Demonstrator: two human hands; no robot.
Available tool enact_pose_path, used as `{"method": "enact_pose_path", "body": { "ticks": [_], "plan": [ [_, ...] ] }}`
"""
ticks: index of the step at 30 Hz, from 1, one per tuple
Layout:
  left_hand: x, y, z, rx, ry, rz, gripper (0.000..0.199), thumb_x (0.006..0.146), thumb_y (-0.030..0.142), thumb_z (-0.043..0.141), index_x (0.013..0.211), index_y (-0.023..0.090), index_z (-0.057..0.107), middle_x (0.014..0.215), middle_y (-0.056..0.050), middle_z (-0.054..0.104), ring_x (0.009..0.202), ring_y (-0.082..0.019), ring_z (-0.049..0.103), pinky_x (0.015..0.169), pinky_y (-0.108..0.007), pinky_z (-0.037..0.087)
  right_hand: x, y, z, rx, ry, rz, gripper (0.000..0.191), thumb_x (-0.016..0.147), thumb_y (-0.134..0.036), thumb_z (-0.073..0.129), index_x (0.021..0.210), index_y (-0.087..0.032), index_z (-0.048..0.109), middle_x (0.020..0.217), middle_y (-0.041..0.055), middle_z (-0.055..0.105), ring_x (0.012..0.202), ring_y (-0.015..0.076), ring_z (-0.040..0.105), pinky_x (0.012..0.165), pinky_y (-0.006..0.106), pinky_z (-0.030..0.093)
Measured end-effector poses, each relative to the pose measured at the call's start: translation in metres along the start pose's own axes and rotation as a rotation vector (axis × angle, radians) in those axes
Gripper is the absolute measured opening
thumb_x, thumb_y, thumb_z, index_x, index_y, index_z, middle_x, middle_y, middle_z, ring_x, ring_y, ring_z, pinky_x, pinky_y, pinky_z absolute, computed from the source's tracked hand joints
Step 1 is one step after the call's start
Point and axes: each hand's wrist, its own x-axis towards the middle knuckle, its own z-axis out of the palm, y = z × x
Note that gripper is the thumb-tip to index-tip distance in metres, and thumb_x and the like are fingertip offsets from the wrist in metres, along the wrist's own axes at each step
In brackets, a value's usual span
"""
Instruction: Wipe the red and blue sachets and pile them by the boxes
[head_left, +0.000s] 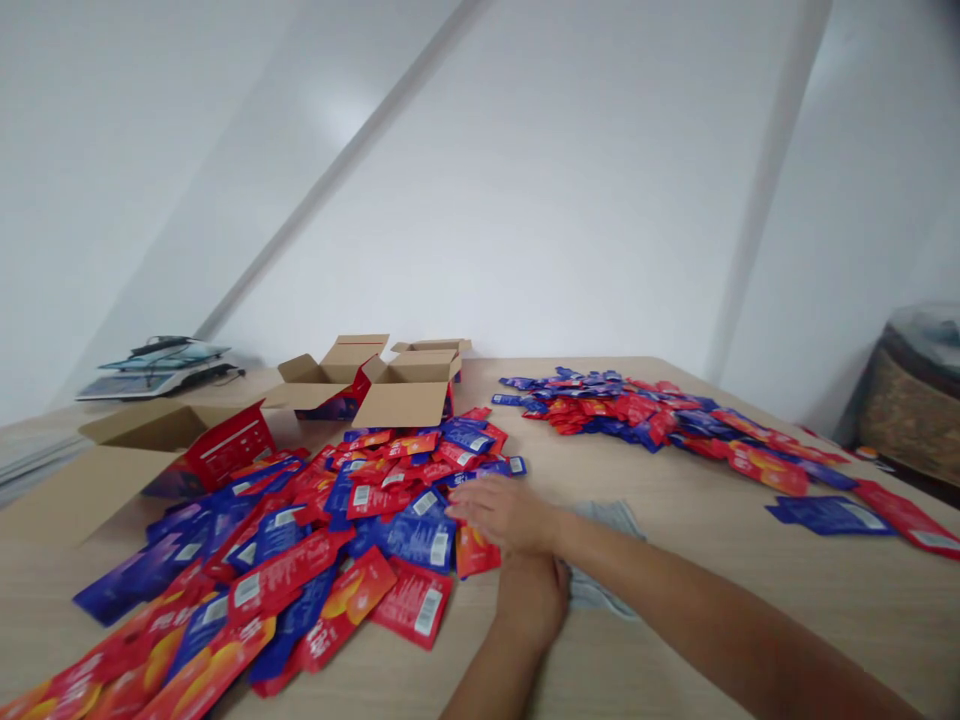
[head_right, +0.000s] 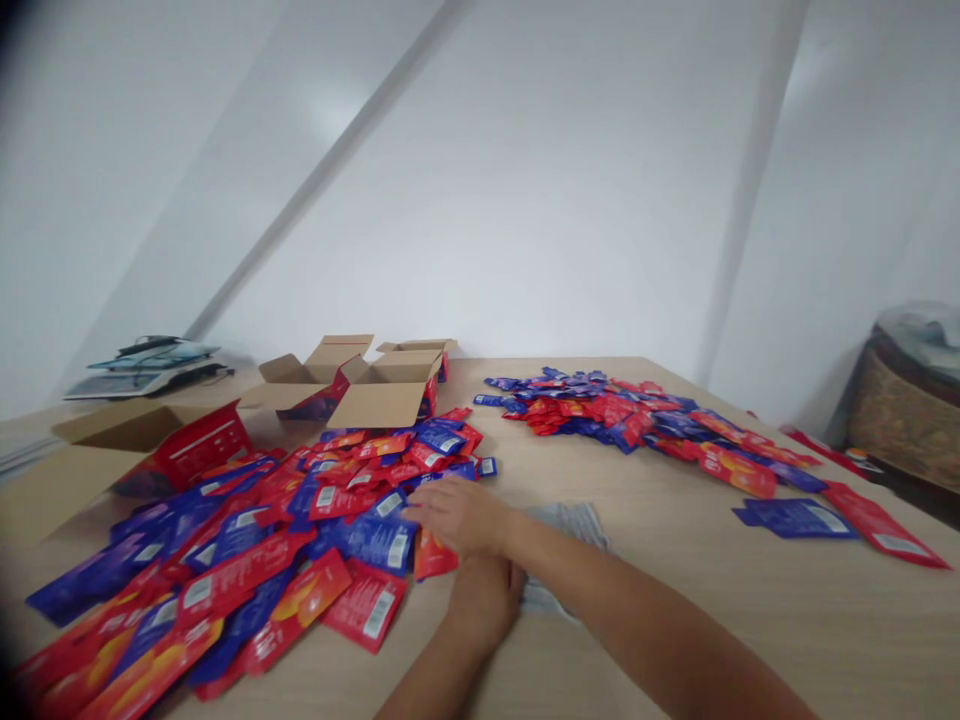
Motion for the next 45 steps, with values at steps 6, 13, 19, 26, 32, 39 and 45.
{"method": "enact_pose_path", "body": {
  "ticks": [6, 13, 19, 26, 32, 39, 45],
  "plan": [
    [0.003, 0.003, -0.003, -0.026, -0.012, -0.033, 0.051, 0.089, 0.034, 0.04, 0.135, 0.012, 0.046, 0.147, -0.016, 0.033, 0.139, -0.029, 0.02, 0.112, -0.048, 0.017, -0.121, 0.111, -0.028, -0.231, -0.019, 0.797, 0.047, 0.083, -0.005, 0.034, 0.126, -0.009, 0.052, 0.131, 0.0168, 0.051, 0.124, 0.0236, 0.041, 0.104, 0.043, 0.034],
    [0.002, -0.001, 0.003, -0.048, -0.063, -0.07, 0.054, 0.09, 0.037, 0.04, 0.14, 0.016, 0.04, 0.151, -0.013, 0.023, 0.14, -0.029, 0.011, 0.113, -0.047, 0.016, -0.136, 0.18, 0.008, -0.267, -0.358, 0.946, 0.056, 0.083, -0.016, 0.045, 0.138, -0.024, 0.041, 0.145, 0.0103, 0.038, 0.131, 0.0276, 0.033, 0.102, 0.049, 0.031],
    [0.0, 0.001, -0.006, -0.14, -0.122, -0.085, 0.057, 0.09, 0.043, 0.042, 0.14, 0.017, 0.038, 0.152, -0.012, 0.02, 0.14, -0.03, 0.01, 0.113, -0.049, 0.015, -0.136, 0.2, 0.038, -0.417, -0.422, 1.16, 0.053, 0.091, -0.012, 0.028, 0.138, -0.031, 0.039, 0.147, 0.0106, 0.034, 0.13, 0.0277, 0.031, 0.09, 0.057, 0.039],
    [-0.001, 0.002, -0.005, -0.091, -0.085, -0.062, 0.055, 0.09, 0.041, 0.039, 0.139, 0.015, 0.039, 0.151, -0.014, 0.023, 0.14, -0.029, 0.013, 0.113, -0.047, 0.017, -0.169, 0.192, 0.024, -0.498, -0.459, 1.141, 0.05, 0.092, -0.016, 0.026, 0.139, -0.025, 0.039, 0.139, 0.0157, 0.043, 0.127, 0.0287, 0.034, 0.087, 0.06, 0.039],
    [0.001, 0.005, -0.011, -0.052, -0.081, -0.044, 0.054, 0.09, 0.038, 0.037, 0.138, 0.013, 0.041, 0.15, -0.015, 0.027, 0.139, -0.03, 0.017, 0.112, -0.047, 0.018, -0.187, 0.162, -0.011, -0.506, -0.493, 1.176, 0.054, 0.089, -0.01, 0.025, 0.137, -0.027, 0.043, 0.139, 0.0136, 0.045, 0.122, 0.0277, 0.043, 0.089, 0.057, 0.039],
    [0.002, 0.005, -0.012, -0.009, -0.053, -0.025, 0.052, 0.09, 0.035, 0.04, 0.136, 0.012, 0.043, 0.147, -0.017, 0.032, 0.138, -0.029, 0.021, 0.112, -0.046, 0.018, -0.231, 0.128, -0.052, -0.561, -0.534, 1.138, 0.053, 0.087, -0.006, 0.028, 0.132, -0.024, 0.05, 0.13, 0.0129, 0.055, 0.112, 0.0262, 0.053, 0.088, 0.045, 0.041],
    [0.005, 0.003, -0.006, -0.016, -0.033, -0.026, 0.052, 0.089, 0.034, 0.041, 0.135, 0.011, 0.045, 0.146, -0.018, 0.033, 0.138, -0.03, 0.022, 0.111, -0.047, 0.019, -0.245, 0.109, -0.082, -0.645, -0.455, 1.257, 0.048, 0.085, -0.004, 0.03, 0.125, -0.012, 0.056, 0.124, 0.0203, 0.056, 0.116, 0.0296, 0.05, 0.089, 0.045, 0.041]
  ]
}}
